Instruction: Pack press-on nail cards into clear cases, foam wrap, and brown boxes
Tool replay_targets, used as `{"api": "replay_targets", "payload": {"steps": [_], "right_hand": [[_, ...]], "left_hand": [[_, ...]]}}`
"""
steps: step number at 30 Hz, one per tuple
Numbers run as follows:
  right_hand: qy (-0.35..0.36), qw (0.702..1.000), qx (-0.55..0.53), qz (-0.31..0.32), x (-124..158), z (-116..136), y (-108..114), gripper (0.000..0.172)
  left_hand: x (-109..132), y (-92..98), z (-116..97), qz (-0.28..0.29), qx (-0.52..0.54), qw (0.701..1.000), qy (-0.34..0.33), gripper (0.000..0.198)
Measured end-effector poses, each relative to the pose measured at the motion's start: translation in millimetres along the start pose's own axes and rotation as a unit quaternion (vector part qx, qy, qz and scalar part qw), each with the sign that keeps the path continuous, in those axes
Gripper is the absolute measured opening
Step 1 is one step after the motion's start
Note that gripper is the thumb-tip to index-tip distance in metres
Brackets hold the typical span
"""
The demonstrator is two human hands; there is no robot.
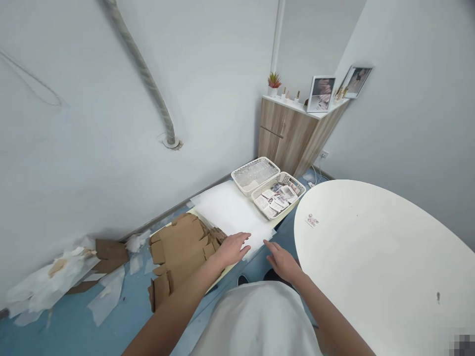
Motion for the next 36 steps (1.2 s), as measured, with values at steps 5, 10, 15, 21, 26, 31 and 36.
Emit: {"api": "replay_targets", "payload": {"steps": [5,10,15,21,26,31,36], "right_hand": [[0.015,0.999,0.047,0.006,-30,10,19,0.049],[-0.002,0.997,0.072,-0.027,-65,-6,54,0.05],[-0.023,0.995,0.057,-0.08,-125,-33,86,0.053],[-0.086,0.982,0.029,-0.163,-197,-78,107,0.055],[-0.108,0.987,0.052,-0.106,-243,-109,95,0.046],[-0.118,0.986,0.105,-0.051,-278,-122,83,0.041],[-0.142,0.982,0.127,-0.01,-297,-127,74,0.037]], "left_hand": [[-6,13.4,16,0.005,0.024,1.0,0.011,0.038],[-24,27.5,30,-0.032,0.113,0.992,0.045,0.04],[-49,35.1,48,-0.039,0.231,0.965,0.118,0.042],[-110,50.6,76,-0.074,0.28,0.941,0.176,0.035],[-195,47.4,99,-0.076,0.286,0.937,0.184,0.035],[-266,16.8,132,-0.06,0.344,0.907,0.234,0.039],[-297,-14.5,154,-0.037,0.393,0.874,0.285,0.06]]}}
Point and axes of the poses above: each hand's wrist, its own x-axis away from the middle knuckle, its own y-axis out of the back of the hand, z = x × y, the point moved 8 cm from there along -x, towards the middle knuckle, and after that the axes turned 2 degrees about -y, right-handed, at the moved point
